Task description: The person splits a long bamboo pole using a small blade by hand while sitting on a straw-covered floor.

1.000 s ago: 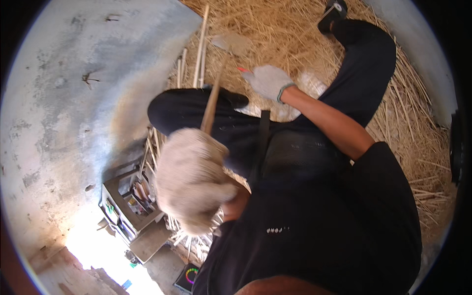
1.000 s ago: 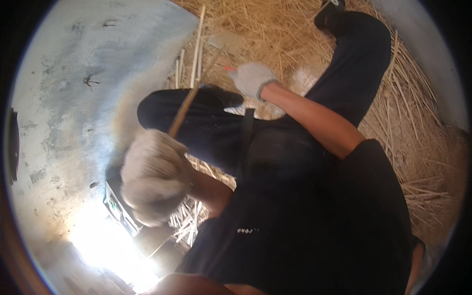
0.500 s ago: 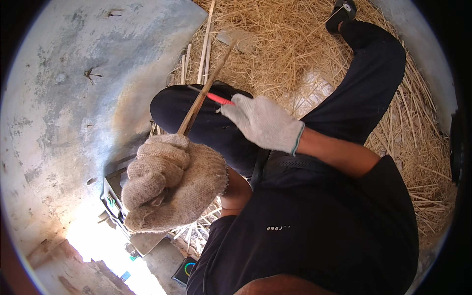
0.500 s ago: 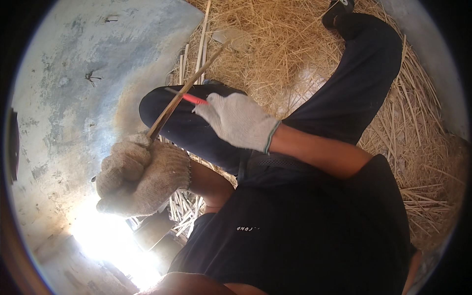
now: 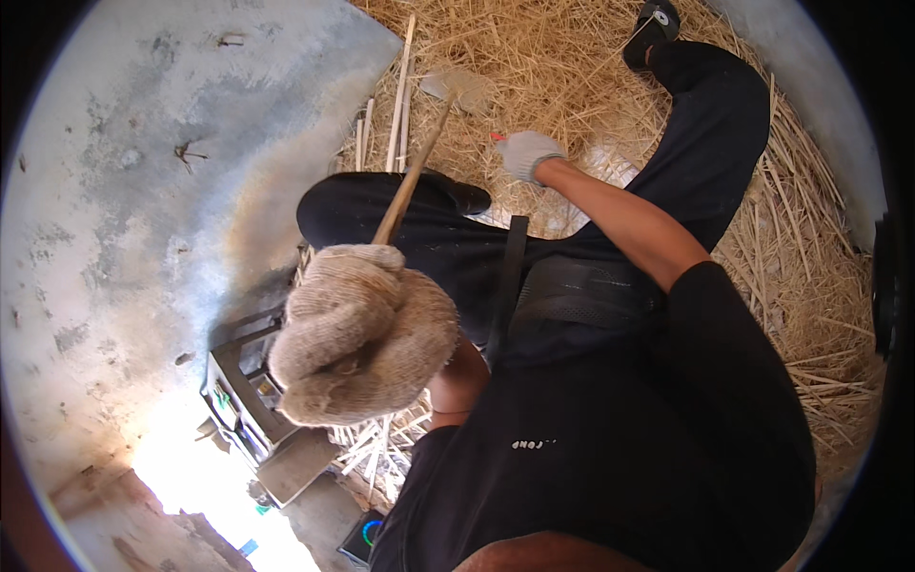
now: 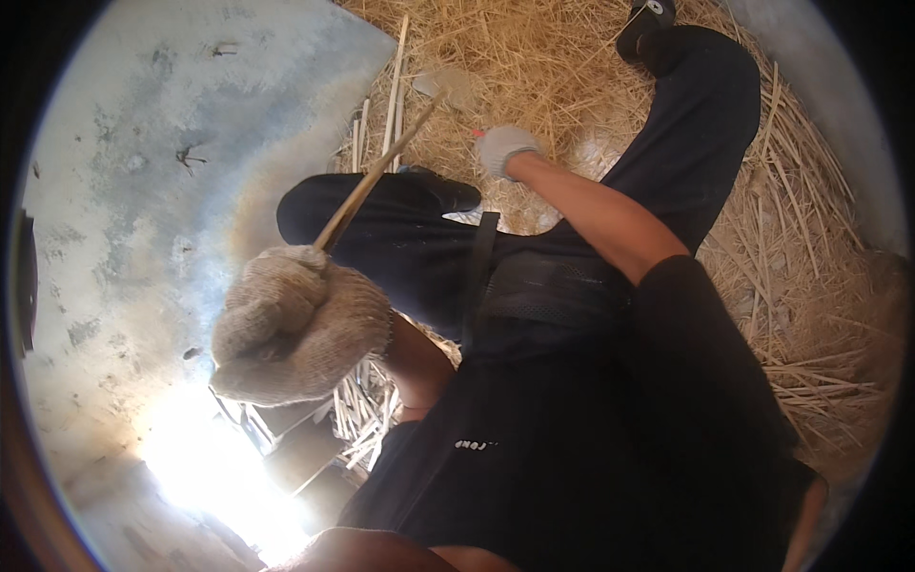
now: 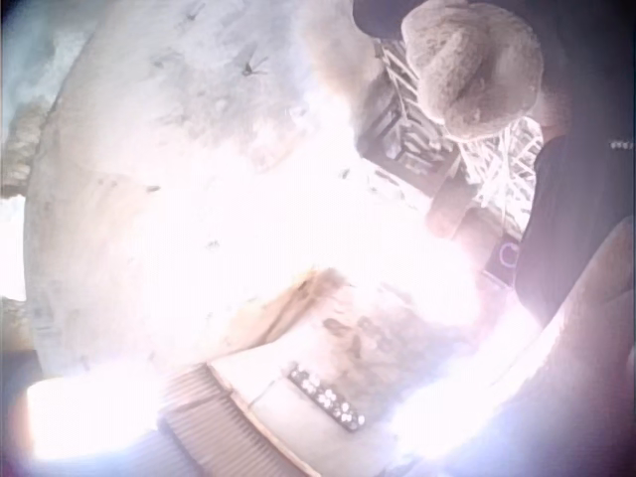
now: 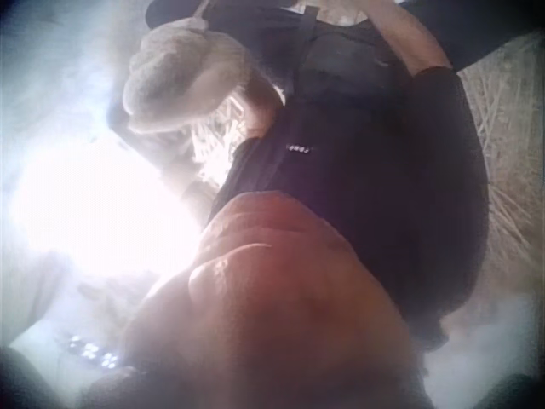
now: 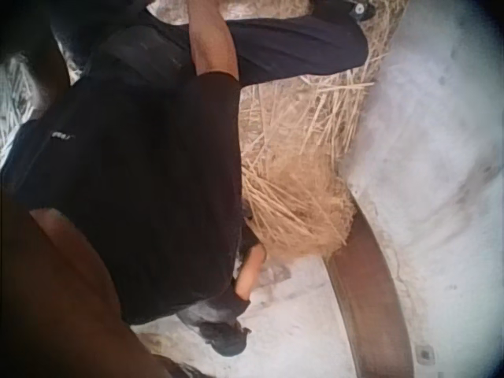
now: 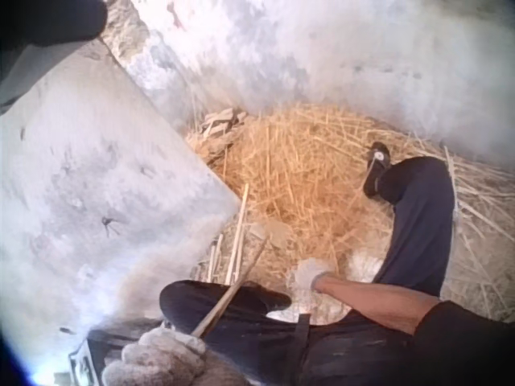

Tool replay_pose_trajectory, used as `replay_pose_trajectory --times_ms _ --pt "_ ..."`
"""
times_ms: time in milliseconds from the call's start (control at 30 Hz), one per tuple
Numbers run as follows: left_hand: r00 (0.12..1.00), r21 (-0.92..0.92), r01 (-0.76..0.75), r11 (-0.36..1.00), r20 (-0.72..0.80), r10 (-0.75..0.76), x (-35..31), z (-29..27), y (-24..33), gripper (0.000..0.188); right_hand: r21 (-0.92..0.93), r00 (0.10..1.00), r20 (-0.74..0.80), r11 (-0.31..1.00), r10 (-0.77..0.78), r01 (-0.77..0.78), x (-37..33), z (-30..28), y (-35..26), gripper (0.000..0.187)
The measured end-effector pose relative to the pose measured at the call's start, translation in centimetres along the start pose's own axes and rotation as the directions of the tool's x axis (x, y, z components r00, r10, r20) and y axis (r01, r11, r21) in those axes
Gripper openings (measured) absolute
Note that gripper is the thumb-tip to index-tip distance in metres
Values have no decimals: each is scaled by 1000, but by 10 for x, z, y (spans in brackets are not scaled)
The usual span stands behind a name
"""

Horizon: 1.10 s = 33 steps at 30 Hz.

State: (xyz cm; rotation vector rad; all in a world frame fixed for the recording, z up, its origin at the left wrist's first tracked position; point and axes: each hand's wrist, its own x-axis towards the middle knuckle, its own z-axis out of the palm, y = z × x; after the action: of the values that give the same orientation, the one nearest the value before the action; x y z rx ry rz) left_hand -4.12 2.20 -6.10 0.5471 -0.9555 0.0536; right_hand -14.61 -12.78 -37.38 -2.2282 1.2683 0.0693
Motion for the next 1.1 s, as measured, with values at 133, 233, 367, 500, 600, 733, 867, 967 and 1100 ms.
replay_pose_trajectory --times_ms 133,233,367,500,600,733,867,967,1100 --pt "1000 10 -28 1000 9 28 4 -8 6 57 229 999 -44 973 9 2 -22 -37 -25 48" --pt "999 28 -35 999 -5 35 10 -14 1 56 510 998 -46 858 -41 58 -69 -107 -79 55" --pt "999 30 -31 999 -18 31 13 -14 -5 56 779 974 -148 586 -173 222 -137 -122 -115 47" --pt "999 40 -40 998 -4 40 6 -11 -5 56 686 964 -155 679 -214 261 -171 -131 -134 43" --pt "998 71 -64 995 -11 65 3 -6 -3 56 595 949 -226 741 -218 312 -169 -124 -138 44" --pt "993 42 -21 999 -114 25 7 -9 -2 55 443 911 -339 814 -234 375 -157 -116 -145 42" --pt "998 27 13 1000 -65 -11 16 -26 0 57 311 909 -349 887 -228 342 -132 -94 -157 37" --pt "997 -37 33 999 71 -30 7 -34 -1 58 132 986 -98 980 -136 149 -80 -90 -119 31" --pt "994 -83 31 996 104 -22 -5 -18 5 58 42 1000 18 999 -23 22 -22 -34 -26 34"
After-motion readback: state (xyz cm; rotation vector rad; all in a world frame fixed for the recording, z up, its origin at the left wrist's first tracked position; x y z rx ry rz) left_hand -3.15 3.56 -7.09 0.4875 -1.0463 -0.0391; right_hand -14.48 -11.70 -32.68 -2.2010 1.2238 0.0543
